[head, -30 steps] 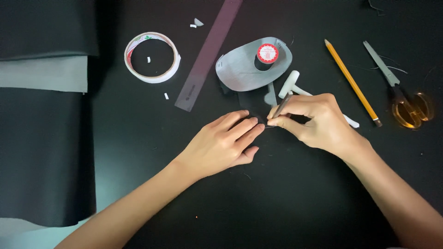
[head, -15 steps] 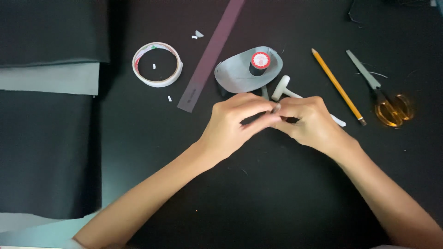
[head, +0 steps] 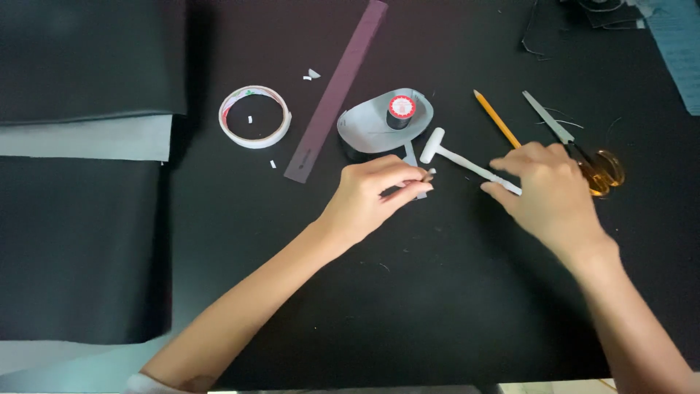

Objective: The person marks a line on a small piece of leather and then uses a prong punch and a nylon mallet to punch a series of stitching holes along that line.

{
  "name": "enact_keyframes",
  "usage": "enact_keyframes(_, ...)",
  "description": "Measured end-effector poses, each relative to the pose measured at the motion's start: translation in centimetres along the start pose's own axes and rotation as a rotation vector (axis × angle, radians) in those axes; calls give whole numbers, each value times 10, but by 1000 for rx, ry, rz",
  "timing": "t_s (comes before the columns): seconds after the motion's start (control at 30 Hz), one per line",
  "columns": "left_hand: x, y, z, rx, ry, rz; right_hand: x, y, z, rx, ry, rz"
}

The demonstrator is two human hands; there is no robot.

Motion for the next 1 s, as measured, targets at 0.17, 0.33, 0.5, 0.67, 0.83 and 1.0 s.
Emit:
enact_keyframes(0.17, -2, 6, -6, -20, 25, -7, 1, 1, -9, 69, -28, 66)
enact_keyframes(0.33, -13, 8, -10, 0, 12, 24, 5, -19, -24, 7, 73, 295)
enact_keyframes(0.5, -10, 6, -9, -12, 18, -1, 1, -55, -44, 124, 93, 566)
enact_keyframes(0.67, -6, 4, -9, 25, 25, 14, -12, -65, -62, 192, 122, 660)
enact_keyframes(0.83, -14, 9, -10, -17, -42, 14, -26, -62, -68, 41, 112, 499)
enact_keyframes(1.0, -10, 7, -10, 11, -19, 35, -40, -63, -78, 99, 19, 426)
Point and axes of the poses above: each hand's wrist, its own z-axis towards the middle knuckle, its own y-axis out of the palm, x = y × z, the point moved 9 cm from there along z, towards the middle knuckle
